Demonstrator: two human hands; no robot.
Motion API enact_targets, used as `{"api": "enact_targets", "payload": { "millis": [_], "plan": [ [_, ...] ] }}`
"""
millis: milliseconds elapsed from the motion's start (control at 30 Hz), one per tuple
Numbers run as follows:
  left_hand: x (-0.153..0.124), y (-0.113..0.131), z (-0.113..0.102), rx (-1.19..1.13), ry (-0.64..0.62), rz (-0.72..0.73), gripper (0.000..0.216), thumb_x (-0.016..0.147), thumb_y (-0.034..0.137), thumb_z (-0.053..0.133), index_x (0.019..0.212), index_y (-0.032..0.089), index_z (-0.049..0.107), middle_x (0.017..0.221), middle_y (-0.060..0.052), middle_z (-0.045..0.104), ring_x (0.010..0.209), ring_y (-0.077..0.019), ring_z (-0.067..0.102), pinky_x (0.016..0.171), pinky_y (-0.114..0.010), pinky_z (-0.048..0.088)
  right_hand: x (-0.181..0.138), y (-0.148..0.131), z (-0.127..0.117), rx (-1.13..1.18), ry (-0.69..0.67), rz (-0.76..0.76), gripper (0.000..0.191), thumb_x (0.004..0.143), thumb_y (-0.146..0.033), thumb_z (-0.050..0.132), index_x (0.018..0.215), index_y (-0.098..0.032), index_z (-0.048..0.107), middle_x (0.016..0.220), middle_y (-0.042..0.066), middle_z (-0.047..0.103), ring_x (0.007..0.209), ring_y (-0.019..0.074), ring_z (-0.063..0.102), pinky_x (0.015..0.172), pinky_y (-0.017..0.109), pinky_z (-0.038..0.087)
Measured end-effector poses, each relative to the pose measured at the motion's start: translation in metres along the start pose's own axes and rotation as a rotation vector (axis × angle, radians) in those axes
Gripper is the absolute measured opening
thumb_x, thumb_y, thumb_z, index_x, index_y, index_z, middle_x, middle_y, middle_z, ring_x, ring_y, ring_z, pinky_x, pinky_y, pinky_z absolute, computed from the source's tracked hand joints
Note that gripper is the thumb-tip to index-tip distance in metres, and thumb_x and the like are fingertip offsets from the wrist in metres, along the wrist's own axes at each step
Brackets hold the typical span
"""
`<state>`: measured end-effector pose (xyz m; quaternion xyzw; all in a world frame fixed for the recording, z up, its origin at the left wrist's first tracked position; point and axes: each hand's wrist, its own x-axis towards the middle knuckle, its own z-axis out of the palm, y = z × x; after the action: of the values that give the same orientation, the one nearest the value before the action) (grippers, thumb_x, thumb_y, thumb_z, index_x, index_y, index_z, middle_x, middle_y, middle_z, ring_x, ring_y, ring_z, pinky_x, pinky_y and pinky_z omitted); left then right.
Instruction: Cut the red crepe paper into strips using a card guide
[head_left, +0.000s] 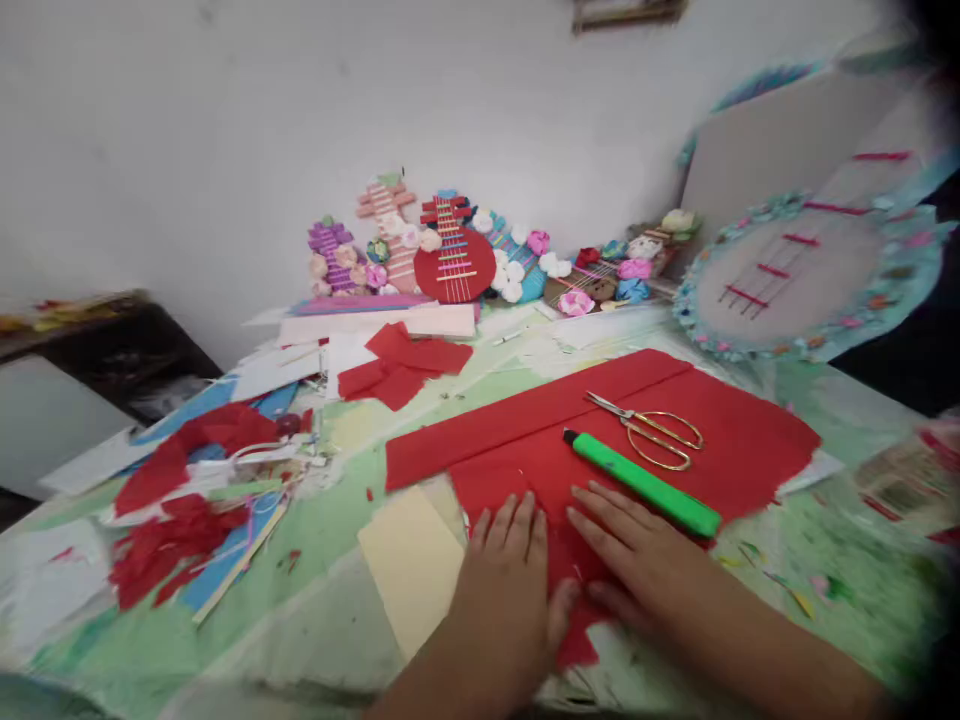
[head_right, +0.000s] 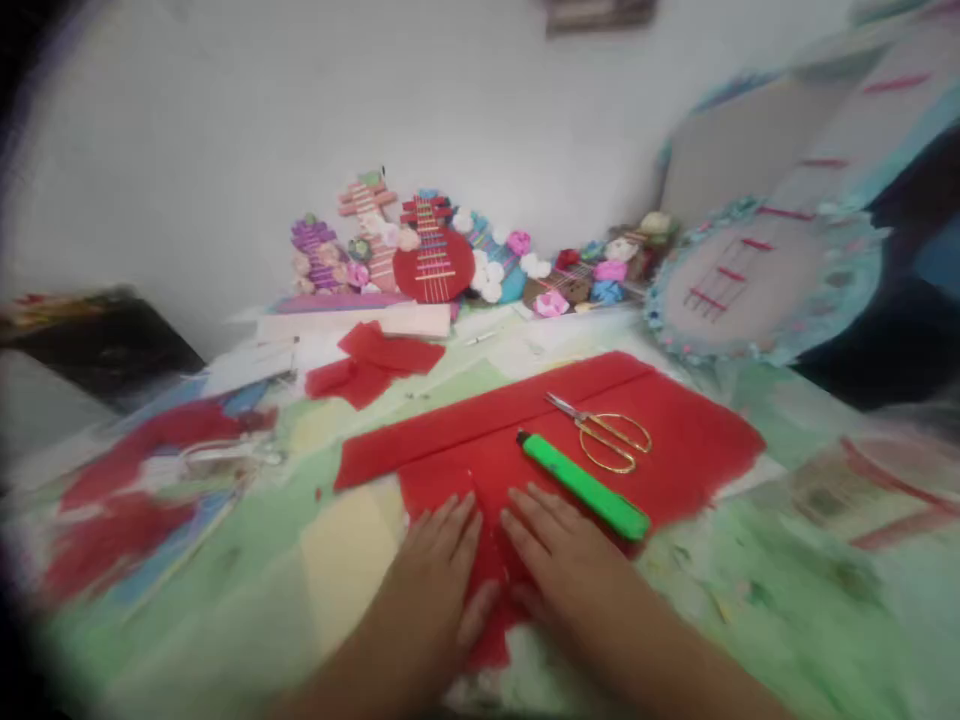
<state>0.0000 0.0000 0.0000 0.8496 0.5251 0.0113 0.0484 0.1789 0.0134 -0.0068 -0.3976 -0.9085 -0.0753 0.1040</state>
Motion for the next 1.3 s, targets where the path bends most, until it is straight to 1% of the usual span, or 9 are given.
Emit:
{"api": "enact_targets", "payload": {
  "millis": [100,200,367,533,733,900,1100,1200,1300],
  "plan": [
    [0.002,-0.002,0.001,0.023,0.004,0.026,0.057,0.085,0.045,0.029,0.128,0.007,0.034,0.134,-0.013,0.024,0.123,-0.0290,0.021,0.098,-0.048,0.021,-0.003,0.003,0.011,0.072,-0.032,0.072,0.047,0.075,-0.024,0.052,0.120,-0.008,0.047,0.125,0.015,0.046,0.112,0.0262,0.045,0.089,0.041,0.043],
    [0.003,-0.003,0.002,0.037,0.015,0.031,0.058,0.085,0.045,0.029,0.128,0.006,0.035,0.134,-0.013,0.023,0.123,-0.0294,0.020,0.099,-0.048,0.021,-0.006,0.006,0.016,0.139,-0.057,0.113,0.049,0.074,-0.022,0.052,0.121,-0.011,0.046,0.126,0.013,0.045,0.114,0.0249,0.043,0.093,0.040,0.040],
    [0.003,-0.003,0.001,0.039,-0.009,0.030,0.059,0.085,0.046,0.029,0.128,0.006,0.034,0.134,-0.014,0.023,0.123,-0.0296,0.020,0.098,-0.048,0.021,-0.007,0.010,0.014,0.174,-0.134,0.134,0.051,0.075,-0.023,0.051,0.124,-0.013,0.043,0.130,0.011,0.040,0.118,0.0242,0.039,0.096,0.040,0.036],
    [-0.002,-0.009,0.002,0.052,-0.009,0.002,0.062,0.084,0.050,0.030,0.127,0.006,0.035,0.133,-0.015,0.023,0.123,-0.0295,0.021,0.098,-0.047,0.022,-0.006,0.011,0.011,0.203,-0.212,0.163,0.051,0.078,-0.026,0.047,0.127,-0.014,0.038,0.133,0.009,0.034,0.120,0.0232,0.035,0.097,0.041,0.034],
    [-0.005,-0.013,0.002,0.069,-0.019,-0.008,0.063,0.083,0.050,0.031,0.126,0.005,0.036,0.132,-0.016,0.025,0.122,-0.0292,0.021,0.098,-0.046,0.022,-0.008,0.013,0.014,0.206,-0.191,0.164,0.051,0.079,-0.028,0.045,0.127,-0.015,0.038,0.134,0.008,0.034,0.121,0.0227,0.034,0.098,0.041,0.033],
    [-0.007,-0.014,0.003,0.073,0.008,-0.005,0.063,0.084,0.050,0.032,0.127,0.004,0.036,0.132,-0.017,0.025,0.122,-0.0295,0.022,0.098,-0.046,0.023,-0.010,0.016,0.016,0.178,-0.150,0.162,0.050,0.080,-0.031,0.043,0.127,-0.015,0.039,0.134,0.009,0.035,0.121,0.0220,0.034,0.098,0.038,0.034],
    [-0.002,-0.016,0.000,0.060,-0.009,0.022,0.064,0.083,0.049,0.033,0.127,0.003,0.036,0.132,-0.017,0.027,0.123,-0.0295,0.022,0.098,-0.047,0.020,-0.012,0.020,0.017,0.184,-0.098,0.167,0.048,0.079,-0.025,0.045,0.125,-0.015,0.041,0.132,0.011,0.038,0.120,0.0230,0.035,0.098,0.040,0.033],
    [-0.003,-0.014,-0.003,0.063,0.007,0.029,0.062,0.083,0.048,0.032,0.126,0.003,0.037,0.131,-0.017,0.029,0.122,-0.0292,0.024,0.098,-0.045,0.022,-0.012,0.017,0.009,0.227,-0.101,0.167,0.046,0.081,-0.026,0.043,0.126,-0.017,0.040,0.132,0.008,0.039,0.120,0.0208,0.036,0.097,0.038,0.034],
    [-0.010,-0.011,0.001,0.081,0.051,0.063,0.060,0.083,0.048,0.032,0.123,0.004,0.042,0.129,-0.017,0.035,0.118,-0.0299,0.032,0.096,-0.045,0.026,-0.011,0.013,-0.007,0.246,-0.113,0.143,0.044,0.083,-0.029,0.039,0.126,-0.020,0.040,0.131,0.005,0.042,0.118,0.0183,0.039,0.096,0.035,0.037]
  ]
}}
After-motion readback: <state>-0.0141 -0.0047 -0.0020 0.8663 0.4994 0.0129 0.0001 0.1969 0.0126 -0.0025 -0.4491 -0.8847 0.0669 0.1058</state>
